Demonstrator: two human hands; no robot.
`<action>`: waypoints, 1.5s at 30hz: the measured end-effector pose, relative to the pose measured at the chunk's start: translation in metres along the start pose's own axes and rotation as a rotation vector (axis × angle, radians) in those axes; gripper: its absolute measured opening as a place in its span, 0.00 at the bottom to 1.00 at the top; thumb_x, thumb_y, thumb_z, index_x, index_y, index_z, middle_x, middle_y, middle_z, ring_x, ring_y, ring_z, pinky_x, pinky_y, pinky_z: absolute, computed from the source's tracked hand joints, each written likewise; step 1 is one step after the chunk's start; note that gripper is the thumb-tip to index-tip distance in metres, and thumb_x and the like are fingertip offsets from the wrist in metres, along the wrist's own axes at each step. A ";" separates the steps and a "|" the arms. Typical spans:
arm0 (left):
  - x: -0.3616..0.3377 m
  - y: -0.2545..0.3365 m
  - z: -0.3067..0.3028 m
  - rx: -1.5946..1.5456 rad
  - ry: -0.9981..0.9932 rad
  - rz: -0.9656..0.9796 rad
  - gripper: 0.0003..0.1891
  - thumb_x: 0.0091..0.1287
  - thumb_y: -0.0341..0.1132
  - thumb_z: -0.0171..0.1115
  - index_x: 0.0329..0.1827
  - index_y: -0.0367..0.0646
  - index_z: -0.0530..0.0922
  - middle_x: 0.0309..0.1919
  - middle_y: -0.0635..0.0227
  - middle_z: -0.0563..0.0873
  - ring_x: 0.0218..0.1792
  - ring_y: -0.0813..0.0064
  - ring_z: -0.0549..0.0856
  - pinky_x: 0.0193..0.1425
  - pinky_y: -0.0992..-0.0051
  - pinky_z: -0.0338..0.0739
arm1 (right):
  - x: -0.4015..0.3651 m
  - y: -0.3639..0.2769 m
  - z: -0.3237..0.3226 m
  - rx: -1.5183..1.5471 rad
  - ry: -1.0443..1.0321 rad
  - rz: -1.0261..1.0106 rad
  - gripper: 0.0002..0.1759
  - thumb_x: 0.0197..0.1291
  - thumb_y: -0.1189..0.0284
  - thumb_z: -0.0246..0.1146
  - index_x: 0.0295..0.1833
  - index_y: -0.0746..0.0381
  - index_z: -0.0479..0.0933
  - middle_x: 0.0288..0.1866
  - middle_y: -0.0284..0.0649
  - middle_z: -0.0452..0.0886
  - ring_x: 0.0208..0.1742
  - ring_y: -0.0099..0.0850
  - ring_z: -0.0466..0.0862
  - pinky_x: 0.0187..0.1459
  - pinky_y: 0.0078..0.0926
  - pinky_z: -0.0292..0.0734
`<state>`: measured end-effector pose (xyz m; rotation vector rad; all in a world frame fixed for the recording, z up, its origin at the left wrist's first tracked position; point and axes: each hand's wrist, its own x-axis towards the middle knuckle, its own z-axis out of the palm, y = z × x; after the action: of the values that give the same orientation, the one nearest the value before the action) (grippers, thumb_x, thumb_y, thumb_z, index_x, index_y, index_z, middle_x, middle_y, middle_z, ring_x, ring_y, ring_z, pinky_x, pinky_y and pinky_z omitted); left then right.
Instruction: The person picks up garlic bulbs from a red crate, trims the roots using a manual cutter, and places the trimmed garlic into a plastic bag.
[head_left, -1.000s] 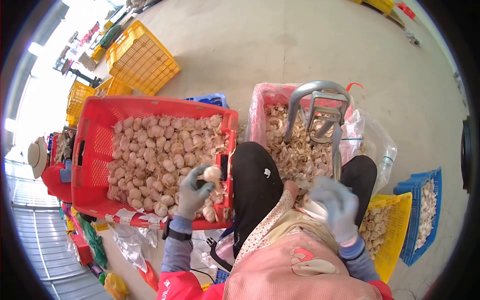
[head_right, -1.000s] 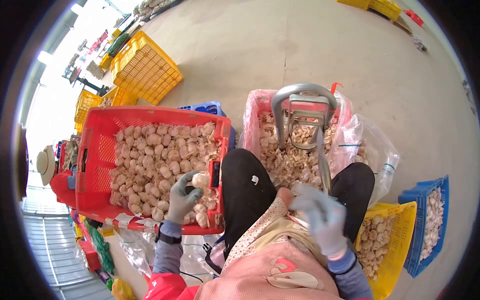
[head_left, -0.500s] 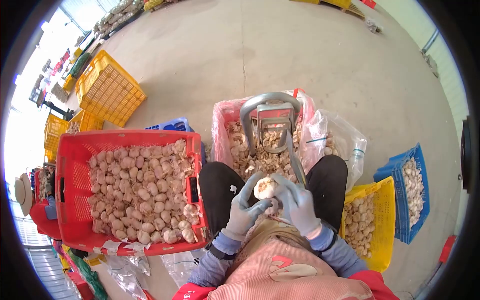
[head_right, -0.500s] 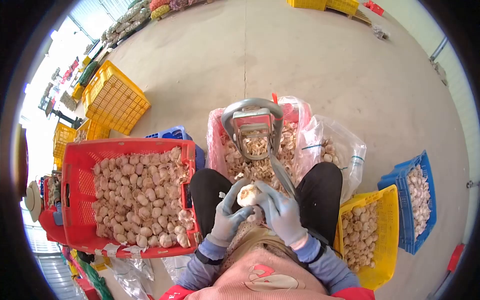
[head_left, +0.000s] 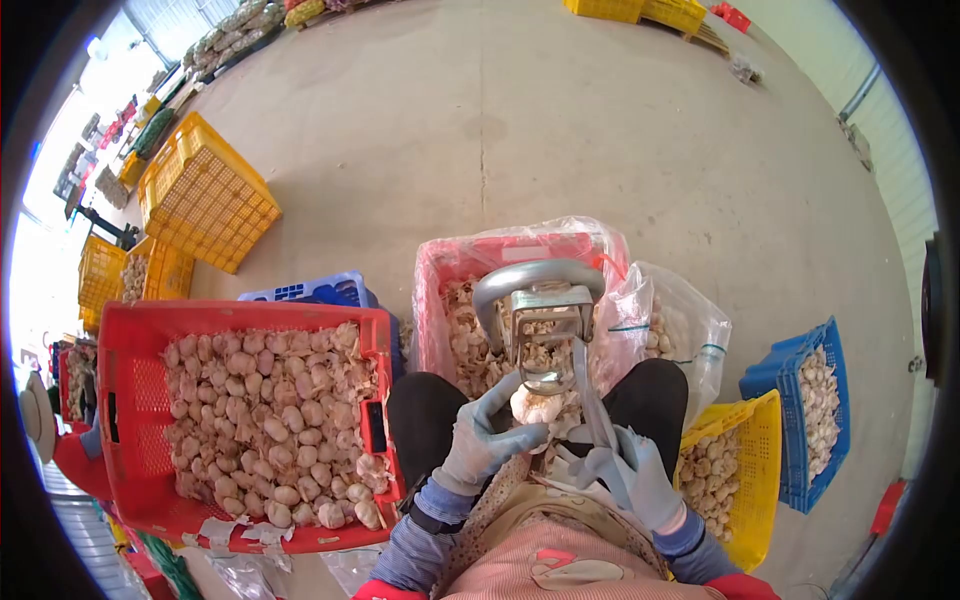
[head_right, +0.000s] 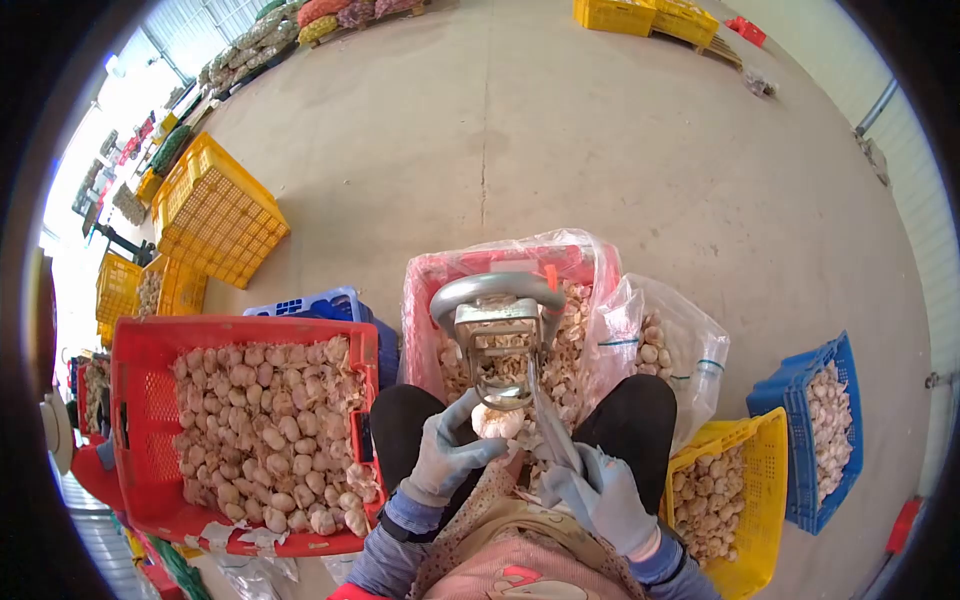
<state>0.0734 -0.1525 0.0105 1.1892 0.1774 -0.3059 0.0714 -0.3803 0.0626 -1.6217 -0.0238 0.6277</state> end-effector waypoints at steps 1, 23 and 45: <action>0.002 0.002 0.000 -0.036 -0.026 -0.006 0.39 0.57 0.23 0.70 0.74 0.33 0.66 0.59 0.63 0.83 0.55 0.77 0.83 0.61 0.74 0.78 | -0.003 -0.005 0.001 -0.002 0.005 -0.021 0.18 0.71 0.65 0.62 0.53 0.72 0.77 0.31 0.36 0.84 0.32 0.21 0.83 0.37 0.20 0.77; -0.115 0.023 -0.231 0.726 1.020 -0.041 0.17 0.62 0.41 0.66 0.48 0.39 0.86 0.41 0.57 0.89 0.43 0.67 0.89 0.49 0.69 0.82 | 0.035 0.048 0.006 -0.072 0.109 -0.182 0.17 0.71 0.71 0.57 0.57 0.72 0.76 0.28 0.37 0.83 0.29 0.23 0.83 0.36 0.20 0.76; -0.071 0.029 0.004 -0.267 -0.002 0.233 0.27 0.58 0.42 0.74 0.54 0.30 0.78 0.47 0.57 0.85 0.45 0.68 0.86 0.49 0.69 0.84 | 0.051 0.060 0.013 -0.423 0.443 -0.347 0.26 0.56 0.46 0.70 0.45 0.57 0.83 0.31 0.49 0.84 0.33 0.49 0.85 0.36 0.41 0.79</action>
<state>0.0151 -0.1367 0.0586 0.9335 0.0735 -0.0756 0.0890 -0.3600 -0.0125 -2.0743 -0.1160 -0.0177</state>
